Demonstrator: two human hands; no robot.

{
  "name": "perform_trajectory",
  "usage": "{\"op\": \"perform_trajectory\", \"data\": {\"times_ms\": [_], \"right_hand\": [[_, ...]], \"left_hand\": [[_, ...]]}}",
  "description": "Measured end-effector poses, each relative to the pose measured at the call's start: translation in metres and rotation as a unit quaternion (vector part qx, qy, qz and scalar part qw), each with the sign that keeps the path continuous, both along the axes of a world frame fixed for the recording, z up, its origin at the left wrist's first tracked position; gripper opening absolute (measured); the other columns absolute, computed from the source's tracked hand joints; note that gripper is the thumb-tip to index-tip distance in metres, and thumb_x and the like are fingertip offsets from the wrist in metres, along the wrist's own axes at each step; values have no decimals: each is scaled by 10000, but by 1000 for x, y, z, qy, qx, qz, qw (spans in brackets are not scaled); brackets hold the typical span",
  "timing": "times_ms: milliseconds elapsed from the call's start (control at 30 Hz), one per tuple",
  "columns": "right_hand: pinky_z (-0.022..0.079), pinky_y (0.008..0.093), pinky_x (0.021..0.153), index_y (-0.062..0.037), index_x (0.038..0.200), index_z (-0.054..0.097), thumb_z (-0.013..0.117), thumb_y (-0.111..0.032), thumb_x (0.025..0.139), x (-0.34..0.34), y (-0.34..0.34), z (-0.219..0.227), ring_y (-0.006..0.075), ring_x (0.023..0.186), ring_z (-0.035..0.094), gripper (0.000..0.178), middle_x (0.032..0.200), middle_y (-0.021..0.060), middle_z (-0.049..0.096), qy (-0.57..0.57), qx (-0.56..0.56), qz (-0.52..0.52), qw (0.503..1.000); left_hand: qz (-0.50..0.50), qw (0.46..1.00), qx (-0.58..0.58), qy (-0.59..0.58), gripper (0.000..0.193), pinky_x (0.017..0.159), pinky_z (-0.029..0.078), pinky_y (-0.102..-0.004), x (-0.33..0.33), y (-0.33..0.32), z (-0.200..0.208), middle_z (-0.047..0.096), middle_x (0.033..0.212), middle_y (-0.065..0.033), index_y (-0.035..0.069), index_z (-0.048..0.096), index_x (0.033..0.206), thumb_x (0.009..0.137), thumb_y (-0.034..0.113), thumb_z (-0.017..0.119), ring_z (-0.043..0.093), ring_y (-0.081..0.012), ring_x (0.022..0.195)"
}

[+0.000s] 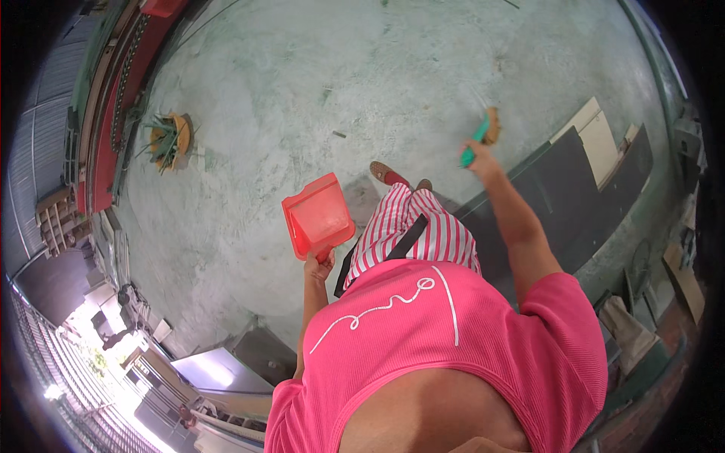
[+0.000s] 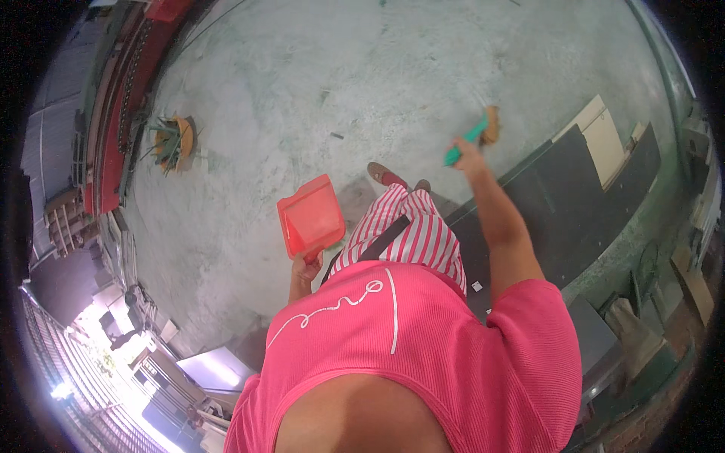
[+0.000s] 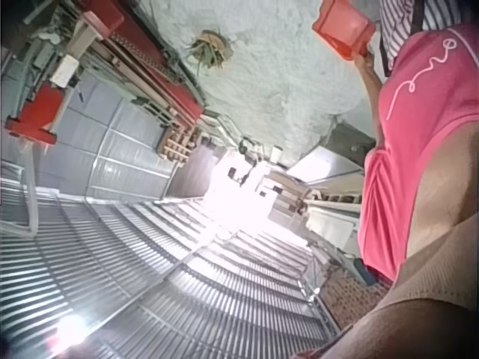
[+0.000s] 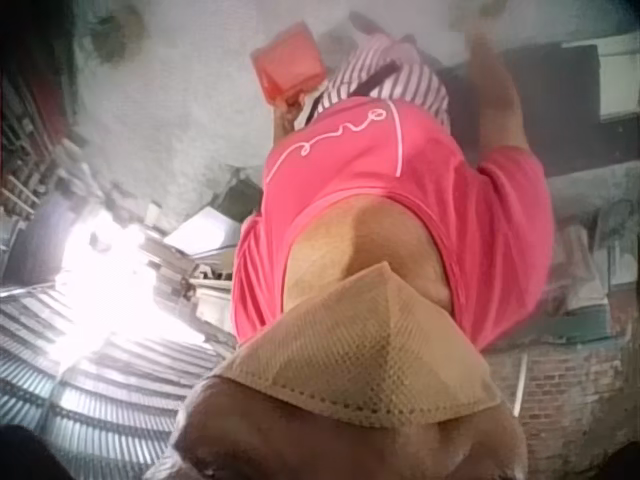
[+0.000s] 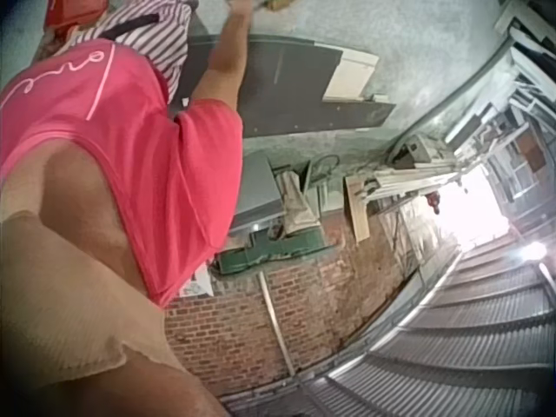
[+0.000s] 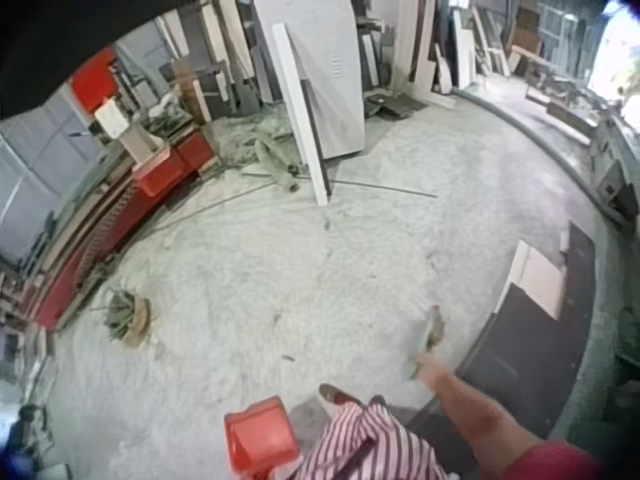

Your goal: Sweeping sawdust and wood debris on a workshop floor using a broom and a dustpan.

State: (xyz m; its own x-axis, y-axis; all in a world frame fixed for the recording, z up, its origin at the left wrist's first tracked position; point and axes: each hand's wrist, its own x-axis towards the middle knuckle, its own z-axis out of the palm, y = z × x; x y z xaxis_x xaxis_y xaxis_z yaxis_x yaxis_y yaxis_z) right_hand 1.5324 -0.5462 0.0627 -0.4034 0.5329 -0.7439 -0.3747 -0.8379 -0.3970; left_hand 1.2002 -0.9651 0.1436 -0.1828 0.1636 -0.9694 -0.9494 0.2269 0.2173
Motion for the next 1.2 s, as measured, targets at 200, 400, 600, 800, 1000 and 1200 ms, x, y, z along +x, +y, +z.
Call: {"op": "perform_trajectory", "data": {"times_ms": [200,400,600,800,1000,1200], "right_hand": [[396,316,372,-55,753,383,482,-156,720,-158,-78,61,188,461,465,145,552,82,449,-112,-123,162,973],[387,201,403,-20,744,347,463,-83,730,-188,-61,119,86,447,416,132,608,44,418,241,-433,118,860],[359,150,424,-23,698,337,472,-108,746,-166,-55,188,60,469,405,167,603,11,385,162,-248,95,950],[371,142,423,-13,723,351,509,-120,723,-63,-14,127,55,476,410,191,594,10,387,169,-246,31,954],[390,191,376,-52,630,356,526,-135,698,-22,54,101,106,412,422,201,513,18,403,-158,-62,-85,982],[381,244,348,-66,610,374,514,-143,681,26,166,-10,135,389,432,174,463,18,396,-148,-166,-127,967]], "left_hand": [[-13,1000,-9,6,316,545,438,-309,-29,17,-19,542,745,-99,25,456,907,772,283,333,535,-198,614],[14,1000,-8,15,264,569,432,-319,-50,66,-14,538,755,-97,49,447,911,745,227,343,535,-215,636],[21,999,-14,35,267,557,430,-320,-80,78,-19,534,762,-104,53,438,927,746,220,337,536,-224,641],[-14,999,-16,32,285,533,428,-313,-92,86,-30,533,734,-111,32,461,904,745,230,331,538,-222,627],[-64,998,-8,21,292,509,430,-298,-101,69,-36,525,699,-98,10,475,873,739,239,354,526,-203,590],[-37,999,-11,20,312,497,431,-298,-95,93,-5,530,673,-95,9,475,863,775,276,341,522,-191,561]]}}
